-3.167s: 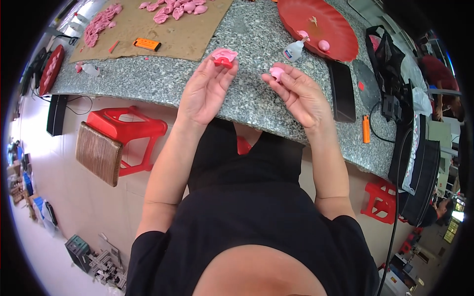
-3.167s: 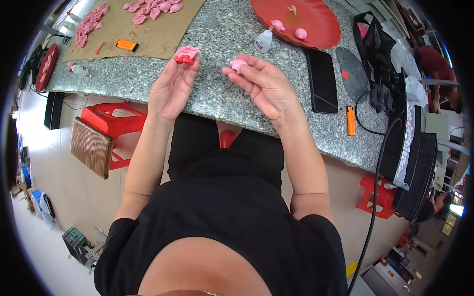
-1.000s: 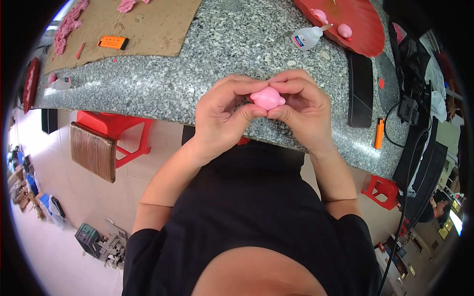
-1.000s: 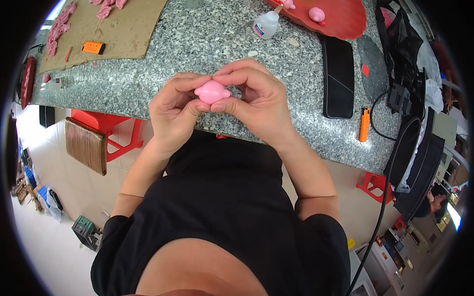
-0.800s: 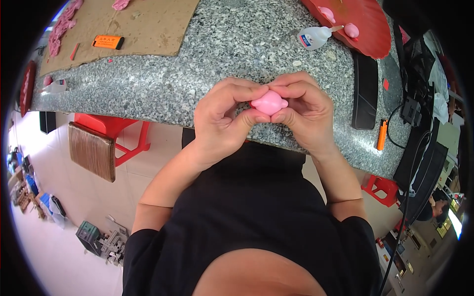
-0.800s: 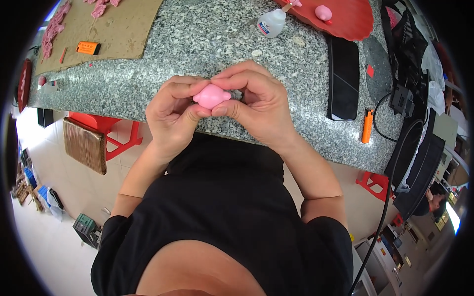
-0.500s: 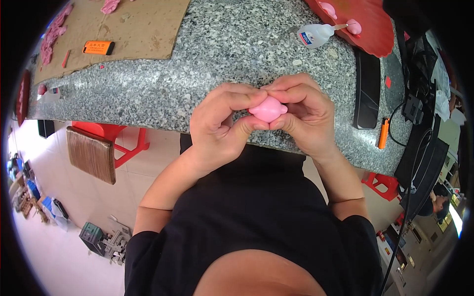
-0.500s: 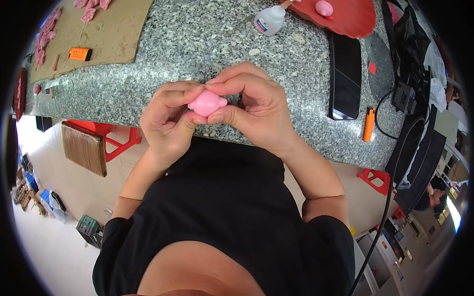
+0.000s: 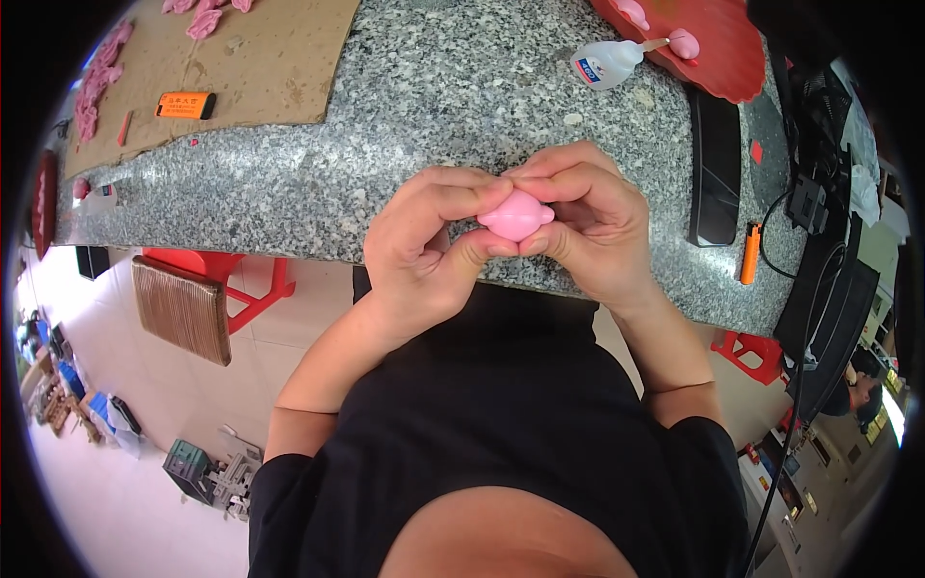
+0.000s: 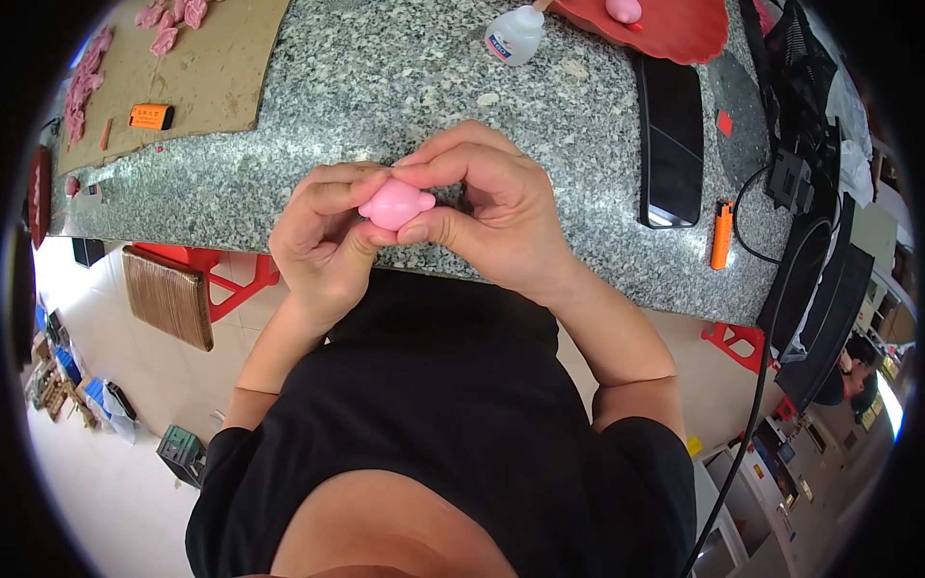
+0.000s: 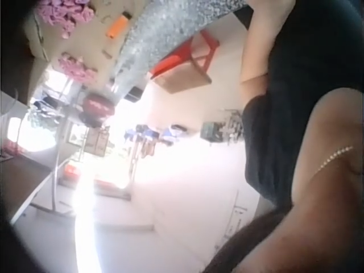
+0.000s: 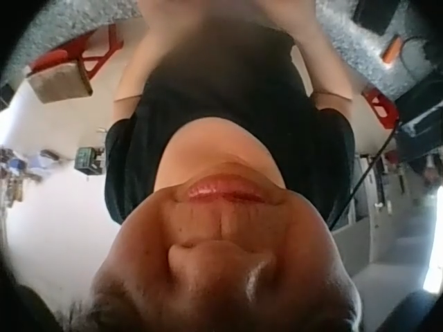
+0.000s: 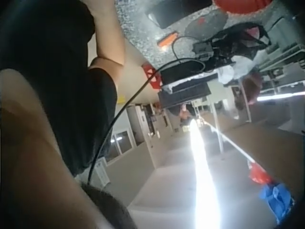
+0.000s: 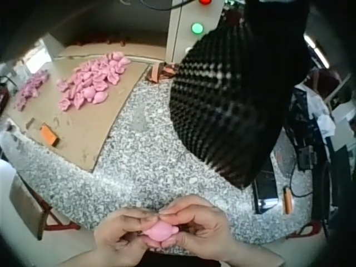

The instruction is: The person applies glue from a bottle onto toy figure components, attaches feet to the bodies by hand to assemble the figures, and places the completed figurines onto a plate.

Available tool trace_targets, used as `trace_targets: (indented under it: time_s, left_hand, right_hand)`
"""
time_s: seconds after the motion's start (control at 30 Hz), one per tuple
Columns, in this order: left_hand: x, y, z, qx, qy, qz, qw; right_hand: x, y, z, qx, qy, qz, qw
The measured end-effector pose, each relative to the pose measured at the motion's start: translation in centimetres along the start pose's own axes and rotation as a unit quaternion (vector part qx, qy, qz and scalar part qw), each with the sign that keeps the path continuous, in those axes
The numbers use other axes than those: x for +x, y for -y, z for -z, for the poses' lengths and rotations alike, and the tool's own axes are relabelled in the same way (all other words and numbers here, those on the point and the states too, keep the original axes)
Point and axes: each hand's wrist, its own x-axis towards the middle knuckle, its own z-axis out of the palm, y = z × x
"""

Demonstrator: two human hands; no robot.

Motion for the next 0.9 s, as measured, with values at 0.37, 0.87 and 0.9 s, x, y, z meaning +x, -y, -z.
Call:
trace_targets:
  time_s: [0.37, 0.87, 0.9]
  left_hand:
    - [-0.07, 0.17, -0.02, -0.013, 0.001, -0.001, 1.0]
    - [-0.08, -0.27, -0.02, -0.05, 0.002, 0.029, 0.998]
    - [0.03, -0.43, -0.05, -0.081, 0.014, 0.069, 0.994]
  right_hand:
    - [-0.01, -0.11, 0.04, -0.004, 0.005, 0.012, 1.0]
    - [0.07, 0.13, 0.07, 0.0, -0.001, -0.002, 1.0]
    - [0.03, 0.46, -0.08, 0.026, -0.008, -0.027, 0.999]
